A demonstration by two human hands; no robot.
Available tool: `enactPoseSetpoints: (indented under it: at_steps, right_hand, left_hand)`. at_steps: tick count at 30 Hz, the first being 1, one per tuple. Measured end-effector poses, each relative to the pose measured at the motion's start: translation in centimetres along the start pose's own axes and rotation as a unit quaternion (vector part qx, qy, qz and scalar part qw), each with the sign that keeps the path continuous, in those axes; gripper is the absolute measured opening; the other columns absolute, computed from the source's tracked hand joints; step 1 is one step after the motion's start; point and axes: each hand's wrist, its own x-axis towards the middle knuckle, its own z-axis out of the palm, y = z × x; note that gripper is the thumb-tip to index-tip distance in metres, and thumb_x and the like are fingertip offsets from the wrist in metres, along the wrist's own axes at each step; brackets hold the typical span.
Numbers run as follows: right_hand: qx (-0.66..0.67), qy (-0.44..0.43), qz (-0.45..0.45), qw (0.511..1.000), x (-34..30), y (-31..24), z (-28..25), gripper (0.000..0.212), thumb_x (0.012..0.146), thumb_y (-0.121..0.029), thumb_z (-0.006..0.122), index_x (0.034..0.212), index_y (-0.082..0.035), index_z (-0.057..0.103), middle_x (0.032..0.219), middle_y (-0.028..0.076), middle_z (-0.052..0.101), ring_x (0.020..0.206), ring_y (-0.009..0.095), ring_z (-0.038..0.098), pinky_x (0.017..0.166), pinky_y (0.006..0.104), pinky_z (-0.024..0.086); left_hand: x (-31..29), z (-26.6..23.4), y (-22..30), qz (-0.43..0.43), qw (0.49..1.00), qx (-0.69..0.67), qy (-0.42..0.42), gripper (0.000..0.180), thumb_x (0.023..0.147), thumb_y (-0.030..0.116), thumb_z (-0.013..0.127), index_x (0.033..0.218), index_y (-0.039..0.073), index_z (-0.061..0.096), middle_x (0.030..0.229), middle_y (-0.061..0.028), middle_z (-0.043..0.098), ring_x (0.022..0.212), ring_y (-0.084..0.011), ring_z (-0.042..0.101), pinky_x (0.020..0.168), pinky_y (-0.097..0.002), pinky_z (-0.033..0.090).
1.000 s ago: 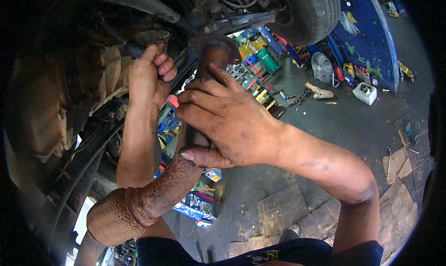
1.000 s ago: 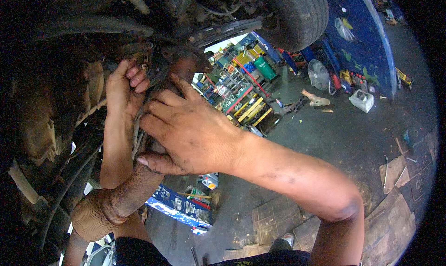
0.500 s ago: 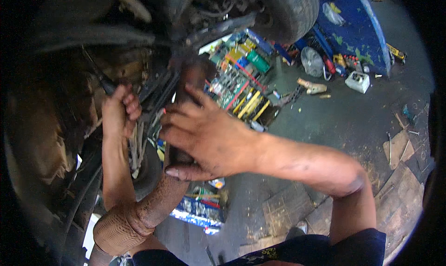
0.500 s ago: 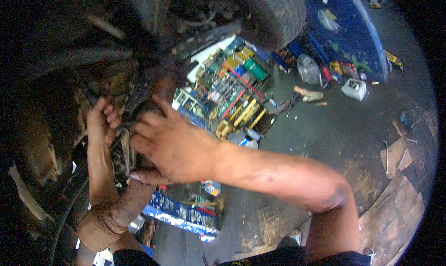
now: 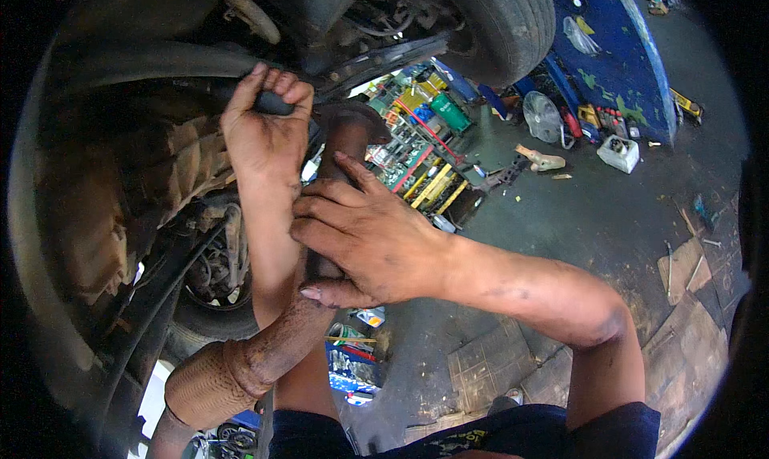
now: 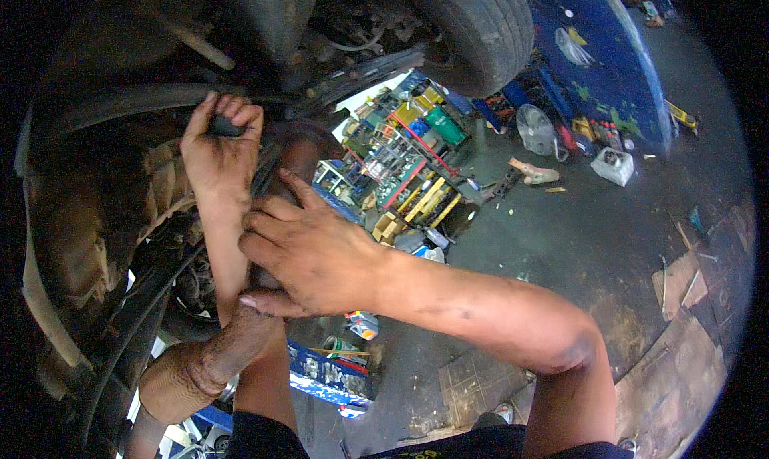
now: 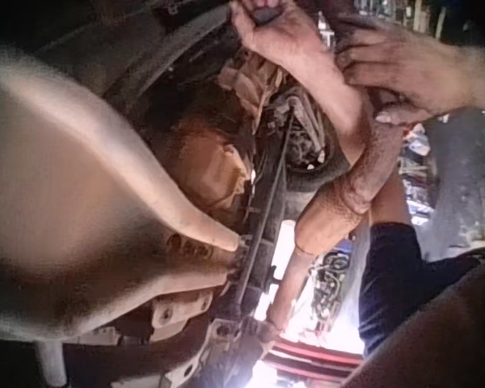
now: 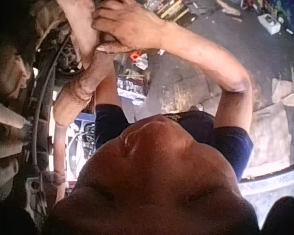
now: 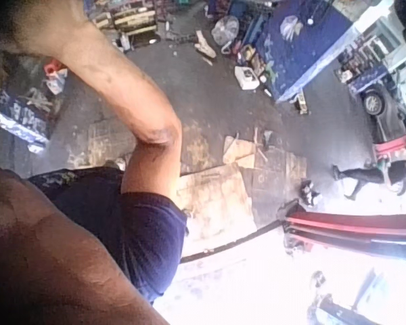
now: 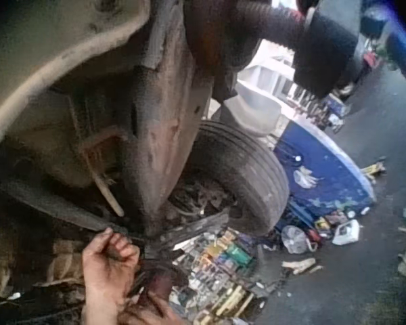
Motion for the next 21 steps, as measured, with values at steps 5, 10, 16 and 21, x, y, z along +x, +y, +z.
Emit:
enactPoseSetpoints:
  at_steps: [5,10,16,21]
  right_hand:
    - [-0.021,0.01,0.003,1.0,0.0,-0.1,0.2,0.055,0.086,-0.053,0.071,0.111,-0.005,0.062,0.119,0.014,0.06,0.12,0.034,0.055,0.115,0.0655,0.031]
    - [-0.02,0.011,0.009,1.0,0.6,-0.1,0.2,0.048,0.086,-0.049,0.072,0.105,-0.006,0.062,0.107,0.012,0.06,0.11,0.033,0.056,0.112,0.0627,0.033]
    - [-0.044,0.02,0.004,0.999,1.0,0.0,0.4,0.05,0.088,-0.054,0.068,0.1,-0.006,0.066,0.102,0.012,0.062,0.11,0.032,0.057,0.111,0.0615,0.035]
    - [-0.063,0.026,0.003,0.998,1.4,-0.5,0.4,0.046,0.089,-0.049,0.068,0.104,-0.005,0.065,0.103,0.012,0.062,0.111,0.033,0.057,0.109,0.0605,0.037]
  left_hand:
    - [0.2,-0.7,1.1,0.005,0.999,0.047,-0.025,0.008,0.1,0.006,0.057,0.095,0.002,0.052,0.082,-0.004,0.044,0.072,-0.0139,0.041,0.061,-0.0276,0.037]
    - [-0.6,-3.4,5.0,-0.001,0.957,0.27,0.105,0.013,0.106,0.013,0.055,0.112,0.002,0.055,0.083,0.0002,0.043,0.067,-0.0102,0.038,0.054,-0.0236,0.032]
    - [-1.9,-2.1,7.1,-0.011,0.976,0.18,0.123,0.007,0.103,0.009,0.057,0.098,0.006,0.052,0.078,0.0015,0.041,0.062,-0.0096,0.037,0.05,-0.0239,0.031]
    - [-2.2,-0.9,2.3,0.022,0.979,0.188,0.071,0.011,0.1,0.012,0.06,0.093,0.006,0.056,0.075,0.0018,0.041,0.062,-0.0105,0.036,0.053,-0.0258,0.03]
